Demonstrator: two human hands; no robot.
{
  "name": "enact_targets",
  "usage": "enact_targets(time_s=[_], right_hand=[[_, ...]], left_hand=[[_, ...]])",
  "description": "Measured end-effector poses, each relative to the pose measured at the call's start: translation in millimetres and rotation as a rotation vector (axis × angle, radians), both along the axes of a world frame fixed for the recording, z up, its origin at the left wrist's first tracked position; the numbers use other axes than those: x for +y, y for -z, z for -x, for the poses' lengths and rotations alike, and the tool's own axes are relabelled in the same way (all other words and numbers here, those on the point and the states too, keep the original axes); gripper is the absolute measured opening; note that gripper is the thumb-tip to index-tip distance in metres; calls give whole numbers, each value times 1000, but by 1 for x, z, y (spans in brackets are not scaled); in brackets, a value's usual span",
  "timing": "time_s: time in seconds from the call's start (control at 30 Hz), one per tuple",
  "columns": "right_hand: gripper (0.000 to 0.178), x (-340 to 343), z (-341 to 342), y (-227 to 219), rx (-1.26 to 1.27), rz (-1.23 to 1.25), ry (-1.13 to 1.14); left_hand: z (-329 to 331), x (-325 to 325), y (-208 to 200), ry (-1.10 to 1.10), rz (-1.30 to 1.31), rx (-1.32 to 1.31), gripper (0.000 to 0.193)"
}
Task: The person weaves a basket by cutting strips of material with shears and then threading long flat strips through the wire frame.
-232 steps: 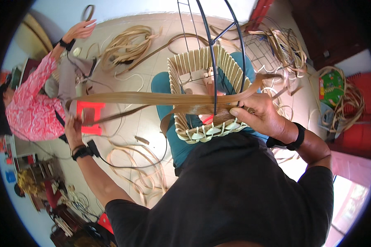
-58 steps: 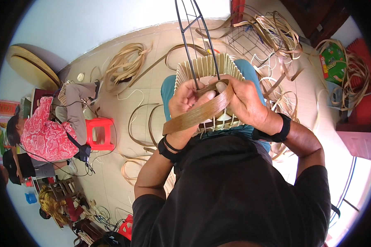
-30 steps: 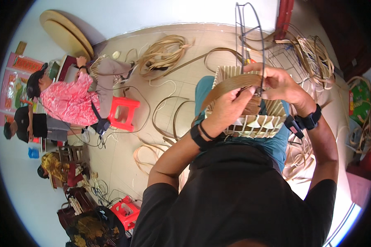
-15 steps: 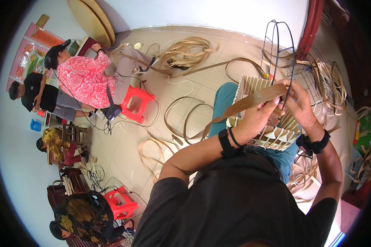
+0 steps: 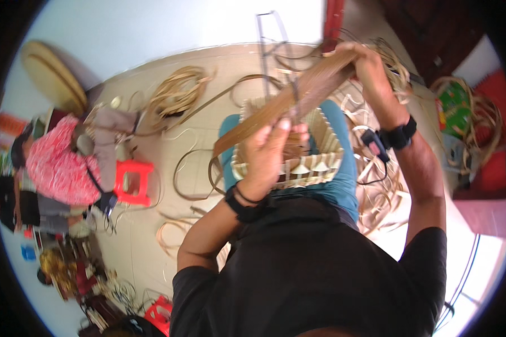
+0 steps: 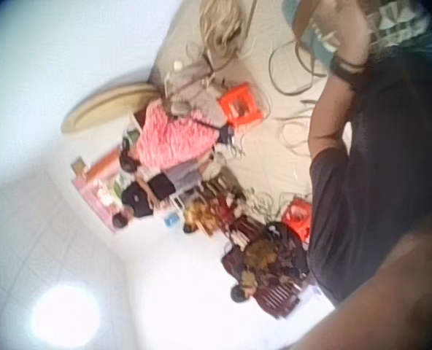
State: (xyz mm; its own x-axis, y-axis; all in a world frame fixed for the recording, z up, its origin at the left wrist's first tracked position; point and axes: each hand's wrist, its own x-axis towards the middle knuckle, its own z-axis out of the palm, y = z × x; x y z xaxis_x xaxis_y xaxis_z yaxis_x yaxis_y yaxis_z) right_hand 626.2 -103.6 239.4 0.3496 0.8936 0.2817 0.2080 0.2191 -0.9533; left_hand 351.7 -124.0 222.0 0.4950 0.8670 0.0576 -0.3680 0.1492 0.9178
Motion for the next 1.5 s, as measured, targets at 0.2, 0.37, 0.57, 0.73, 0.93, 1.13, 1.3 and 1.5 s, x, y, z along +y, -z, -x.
enact_targets(time_s=[0.2,0.37,0.57,0.73,0.93,1.13,1.3,1.5], right_hand=[[25,-85,-203,-23,297,157,697],[33,-258,-378,40,105,279,1074],[69,-252,-290,123,-1102,1241,535],[53,-104,-37,-3,-904,-31,245],[28,-35,52,-29,-608,13,-579],[15,-62,-37,-23,-554,72,-429],[28,-313,-325,74,-810,586,795],[49,-438,-331,153,-1062,1105,951]], left_hand=[[-6,0,-10,120,-43,15,28],[-3,1,-4,86,13,102,28],[-7,2,-4,94,-33,55,23],[-3,6,5,103,-100,30,26],[-11,0,1,91,-24,67,27],[2,3,3,94,-61,17,25],[-9,0,-5,130,-17,45,24],[2,4,-2,173,54,29,28]])
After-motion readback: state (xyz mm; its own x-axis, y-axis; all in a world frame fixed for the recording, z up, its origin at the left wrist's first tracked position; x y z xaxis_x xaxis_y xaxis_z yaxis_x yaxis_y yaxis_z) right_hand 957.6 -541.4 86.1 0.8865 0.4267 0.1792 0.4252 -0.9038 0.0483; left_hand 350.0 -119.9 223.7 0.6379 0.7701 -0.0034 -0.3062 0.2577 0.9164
